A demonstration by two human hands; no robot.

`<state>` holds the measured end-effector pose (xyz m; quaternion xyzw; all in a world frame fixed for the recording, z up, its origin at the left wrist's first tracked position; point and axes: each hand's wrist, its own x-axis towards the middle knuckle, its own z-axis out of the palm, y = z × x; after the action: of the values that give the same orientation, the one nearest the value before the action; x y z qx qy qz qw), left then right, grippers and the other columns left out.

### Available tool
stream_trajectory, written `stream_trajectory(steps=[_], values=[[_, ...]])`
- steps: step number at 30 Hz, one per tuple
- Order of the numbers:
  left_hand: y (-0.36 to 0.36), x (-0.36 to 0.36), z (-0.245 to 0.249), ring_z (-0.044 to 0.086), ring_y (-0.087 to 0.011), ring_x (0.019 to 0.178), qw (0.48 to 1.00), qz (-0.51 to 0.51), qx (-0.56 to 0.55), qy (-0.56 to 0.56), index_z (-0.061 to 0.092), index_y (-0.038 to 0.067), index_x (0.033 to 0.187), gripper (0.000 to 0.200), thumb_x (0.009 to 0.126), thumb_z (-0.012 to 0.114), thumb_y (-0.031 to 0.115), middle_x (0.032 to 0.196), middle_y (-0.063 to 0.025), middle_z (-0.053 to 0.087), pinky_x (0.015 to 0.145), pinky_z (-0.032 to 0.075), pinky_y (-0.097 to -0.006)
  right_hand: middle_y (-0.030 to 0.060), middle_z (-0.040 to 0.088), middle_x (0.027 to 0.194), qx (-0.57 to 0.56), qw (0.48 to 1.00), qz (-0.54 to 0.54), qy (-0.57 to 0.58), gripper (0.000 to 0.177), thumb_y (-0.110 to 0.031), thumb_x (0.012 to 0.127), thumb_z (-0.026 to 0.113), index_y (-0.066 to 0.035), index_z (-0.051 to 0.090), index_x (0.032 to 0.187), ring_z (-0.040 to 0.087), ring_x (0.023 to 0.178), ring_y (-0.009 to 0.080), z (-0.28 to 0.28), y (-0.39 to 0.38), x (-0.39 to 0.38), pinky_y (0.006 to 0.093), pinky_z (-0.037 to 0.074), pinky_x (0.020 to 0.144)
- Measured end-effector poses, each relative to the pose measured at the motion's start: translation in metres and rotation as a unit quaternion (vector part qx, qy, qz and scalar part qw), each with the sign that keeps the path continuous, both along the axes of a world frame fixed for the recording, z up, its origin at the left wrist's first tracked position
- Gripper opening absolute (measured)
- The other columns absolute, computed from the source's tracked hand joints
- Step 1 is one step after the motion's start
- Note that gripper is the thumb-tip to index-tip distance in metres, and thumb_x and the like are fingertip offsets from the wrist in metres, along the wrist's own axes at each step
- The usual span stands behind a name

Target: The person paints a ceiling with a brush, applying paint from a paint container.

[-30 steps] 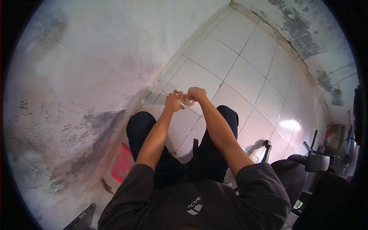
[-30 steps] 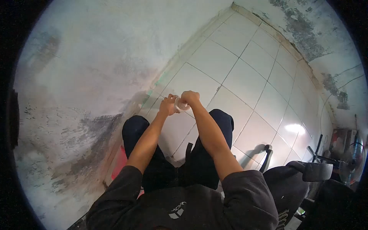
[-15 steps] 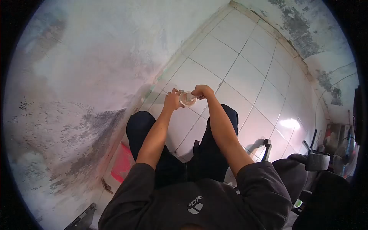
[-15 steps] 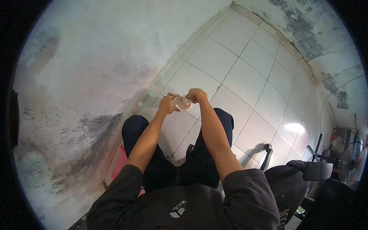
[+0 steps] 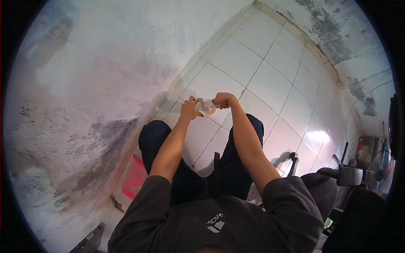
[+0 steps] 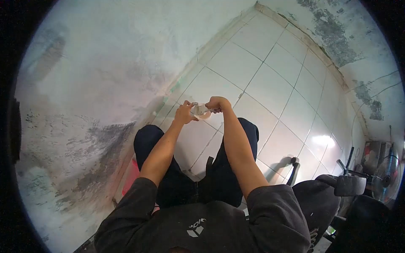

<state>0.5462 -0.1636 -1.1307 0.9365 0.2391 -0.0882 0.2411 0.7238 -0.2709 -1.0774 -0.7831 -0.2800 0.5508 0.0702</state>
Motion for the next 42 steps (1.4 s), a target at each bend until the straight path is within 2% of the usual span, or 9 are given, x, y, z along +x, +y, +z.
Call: stream_trajectory(steps=[5, 8, 10, 13, 16, 20, 25, 36, 42], values=[[0.0, 0.0, 0.001, 0.055, -0.0323, 0.105, 1.0, -0.007, 0.017, 0.014, 0.052, 0.023, 0.128, 0.083, 0.054, 0.086, 0.041, 0.124, -0.0056, 0.047, 0.086, 0.05, -0.0457, 0.0089, 0.057, 0.057, 0.023, 0.999, 0.015, -0.045, 0.029, -0.026, 0.075, 0.055, 0.0, 0.062, 0.064, 0.052, 0.047, 0.0175, 0.001, -0.005, -0.007, 0.0322, 0.042, 0.045], [0.0, 0.0, 0.004, 0.055, -0.0317, 0.107, 0.999, -0.014, 0.028, 0.026, 0.051, 0.022, 0.128, 0.085, 0.054, 0.086, 0.043, 0.126, -0.0054, 0.045, 0.087, 0.049, -0.0456, 0.0123, 0.065, 0.067, 0.019, 0.99, 0.066, -0.126, 0.027, -0.026, 0.073, 0.059, -0.001, 0.067, 0.072, 0.063, 0.061, 0.0224, 0.008, -0.005, -0.013, 0.035, 0.05, 0.056], [0.001, 0.001, 0.005, 0.054, -0.0316, 0.109, 0.999, -0.015, 0.023, 0.03, 0.05, 0.022, 0.13, 0.086, 0.054, 0.086, 0.042, 0.127, -0.0052, 0.044, 0.089, 0.048, -0.0456, 0.0144, 0.069, 0.083, 0.041, 0.951, 0.154, -0.265, 0.023, -0.023, 0.072, 0.064, -0.004, 0.07, 0.083, 0.068, 0.081, 0.027, 0.017, -0.007, -0.021, 0.0381, 0.054, 0.068], [0.001, 0.001, 0.006, 0.053, -0.0316, 0.111, 0.999, -0.016, 0.017, 0.024, 0.048, 0.022, 0.131, 0.087, 0.055, 0.086, 0.041, 0.127, -0.0054, 0.044, 0.091, 0.047, -0.0453, 0.0149, 0.069, 0.095, 0.039, 0.93, 0.184, -0.316, 0.022, -0.016, 0.07, 0.067, -0.007, 0.07, 0.09, 0.066, 0.092, 0.0293, 0.031, -0.007, -0.031, 0.0401, 0.054, 0.074], [0.001, 0.004, 0.008, 0.051, -0.0311, 0.111, 0.999, -0.023, 0.0, 0.041, 0.046, 0.027, 0.133, 0.087, 0.056, 0.086, 0.036, 0.127, -0.0042, 0.044, 0.091, 0.046, -0.0457, 0.0139, 0.069, 0.095, 0.061, 0.918, 0.194, -0.341, 0.022, -0.01, 0.071, 0.068, -0.007, 0.07, 0.092, 0.067, 0.091, 0.0289, 0.034, -0.007, -0.039, 0.0396, 0.054, 0.075], [0.0, 0.006, 0.006, 0.052, -0.0308, 0.111, 0.999, -0.017, 0.001, 0.048, 0.046, 0.028, 0.134, 0.088, 0.055, 0.086, 0.035, 0.127, -0.0042, 0.043, 0.092, 0.047, -0.0449, 0.014, 0.069, 0.097, 0.062, 0.913, 0.21, -0.345, 0.021, -0.01, 0.072, 0.066, -0.007, 0.07, 0.092, 0.066, 0.093, 0.0287, 0.04, -0.012, -0.046, 0.0388, 0.053, 0.076], [0.003, 0.004, 0.0, 0.052, -0.0304, 0.11, 0.999, -0.004, -0.023, 0.034, 0.047, 0.028, 0.132, 0.087, 0.055, 0.086, 0.036, 0.126, -0.0048, 0.043, 0.091, 0.048, -0.0445, 0.0197, 0.066, 0.097, 0.07, 0.931, 0.187, -0.306, 0.021, -0.01, 0.073, 0.058, -0.002, 0.066, 0.091, 0.064, 0.093, 0.0352, 0.022, -0.018, -0.037, 0.0442, 0.052, 0.078], [0.003, -0.001, -0.009, 0.053, -0.0306, 0.107, 1.0, 0.001, -0.03, -0.003, 0.049, 0.026, 0.13, 0.087, 0.054, 0.087, 0.038, 0.122, -0.0051, 0.044, 0.088, 0.049, -0.0457, 0.0209, 0.065, 0.101, 0.118, 0.947, 0.162, -0.251, 0.027, -0.017, 0.073, 0.061, -0.002, 0.066, 0.095, 0.062, 0.098, 0.0341, -0.013, -0.026, -0.023, 0.0443, 0.051, 0.081], [0.004, 0.002, -0.001, 0.051, -0.0303, 0.11, 0.999, 0.0, -0.029, 0.014, 0.048, 0.027, 0.131, 0.087, 0.054, 0.087, 0.038, 0.125, -0.0048, 0.043, 0.09, 0.047, -0.0456, 0.0205, 0.066, 0.1, 0.09, 0.945, 0.164, -0.267, 0.03, -0.022, 0.074, 0.062, -0.001, 0.066, 0.095, 0.063, 0.097, 0.0341, 0.009, -0.023, -0.022, 0.0431, 0.051, 0.08]])
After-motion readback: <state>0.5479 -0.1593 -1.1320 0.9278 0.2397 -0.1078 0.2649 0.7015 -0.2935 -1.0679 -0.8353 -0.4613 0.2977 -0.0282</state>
